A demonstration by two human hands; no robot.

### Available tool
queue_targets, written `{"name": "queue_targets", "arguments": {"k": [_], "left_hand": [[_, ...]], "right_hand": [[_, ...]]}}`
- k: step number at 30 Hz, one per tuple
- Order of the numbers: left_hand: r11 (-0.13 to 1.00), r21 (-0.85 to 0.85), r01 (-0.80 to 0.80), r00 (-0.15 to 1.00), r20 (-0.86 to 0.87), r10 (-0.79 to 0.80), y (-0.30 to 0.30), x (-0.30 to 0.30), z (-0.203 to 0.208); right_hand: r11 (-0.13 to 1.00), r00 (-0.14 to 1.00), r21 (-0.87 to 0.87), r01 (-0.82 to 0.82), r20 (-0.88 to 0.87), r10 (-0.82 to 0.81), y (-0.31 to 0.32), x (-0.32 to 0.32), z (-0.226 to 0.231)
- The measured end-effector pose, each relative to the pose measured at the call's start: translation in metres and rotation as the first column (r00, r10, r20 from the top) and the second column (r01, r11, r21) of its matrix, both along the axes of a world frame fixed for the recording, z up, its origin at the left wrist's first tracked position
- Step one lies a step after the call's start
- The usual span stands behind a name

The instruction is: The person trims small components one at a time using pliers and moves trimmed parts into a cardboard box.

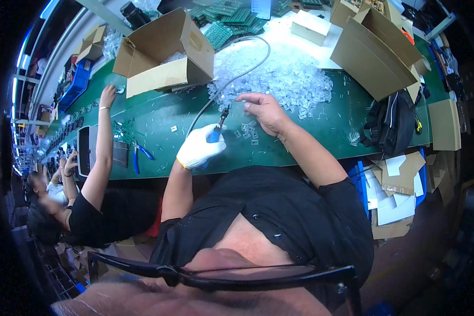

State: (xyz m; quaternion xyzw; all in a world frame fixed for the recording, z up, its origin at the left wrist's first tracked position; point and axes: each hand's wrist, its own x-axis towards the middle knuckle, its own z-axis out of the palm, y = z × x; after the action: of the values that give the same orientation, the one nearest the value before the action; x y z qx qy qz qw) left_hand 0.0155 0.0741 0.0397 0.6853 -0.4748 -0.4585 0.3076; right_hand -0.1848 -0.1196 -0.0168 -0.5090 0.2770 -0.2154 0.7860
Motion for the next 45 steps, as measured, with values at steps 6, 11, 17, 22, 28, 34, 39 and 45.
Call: {"name": "queue_targets", "arguments": {"k": [6,11,17,22,28,34,39,45], "left_hand": [[0.995,0.048,0.084,0.974,0.208,-0.092,-0.006,-0.011,0.016],[0.996,0.065,0.067,0.978,0.192,-0.078,-0.004,-0.010,0.012],[0.994,0.055,0.090,0.977,0.191,-0.099,-0.002,-0.009,0.010],[0.995,0.063,0.077,0.974,0.209,-0.089,-0.002,-0.012,0.013],[0.996,0.054,0.075,0.968,0.236,-0.086,-0.001,-0.012,0.015],[0.991,-0.036,-0.132,0.984,-0.128,0.126,0.001,0.000,-0.017],[0.984,-0.018,-0.179,0.934,-0.317,0.164,0.001,0.006,-0.020],[0.986,0.026,-0.162,0.928,-0.336,0.161,-0.003,0.007,-0.016]], "right_hand": [[0.927,0.957,0.370,-0.069,0.288,-0.043,0.004,-0.007,0.005],[0.895,0.939,0.427,-0.128,0.343,-0.029,0.009,-0.010,0.007],[0.934,0.973,0.355,-0.045,0.227,-0.039,0.023,-0.006,0.013],[0.975,0.992,0.219,-0.023,0.126,-0.005,0.026,-0.008,0.017],[0.971,0.993,0.235,-0.047,0.114,0.020,0.025,-0.011,0.011],[0.899,0.979,-0.438,-0.021,-0.193,-0.072,0.020,-0.016,-0.001],[0.612,0.884,-0.720,-0.327,-0.462,-0.072,0.014,-0.021,0.022],[0.341,0.918,-0.938,-0.071,-0.194,-0.345,-0.006,0.008,0.003]]}}
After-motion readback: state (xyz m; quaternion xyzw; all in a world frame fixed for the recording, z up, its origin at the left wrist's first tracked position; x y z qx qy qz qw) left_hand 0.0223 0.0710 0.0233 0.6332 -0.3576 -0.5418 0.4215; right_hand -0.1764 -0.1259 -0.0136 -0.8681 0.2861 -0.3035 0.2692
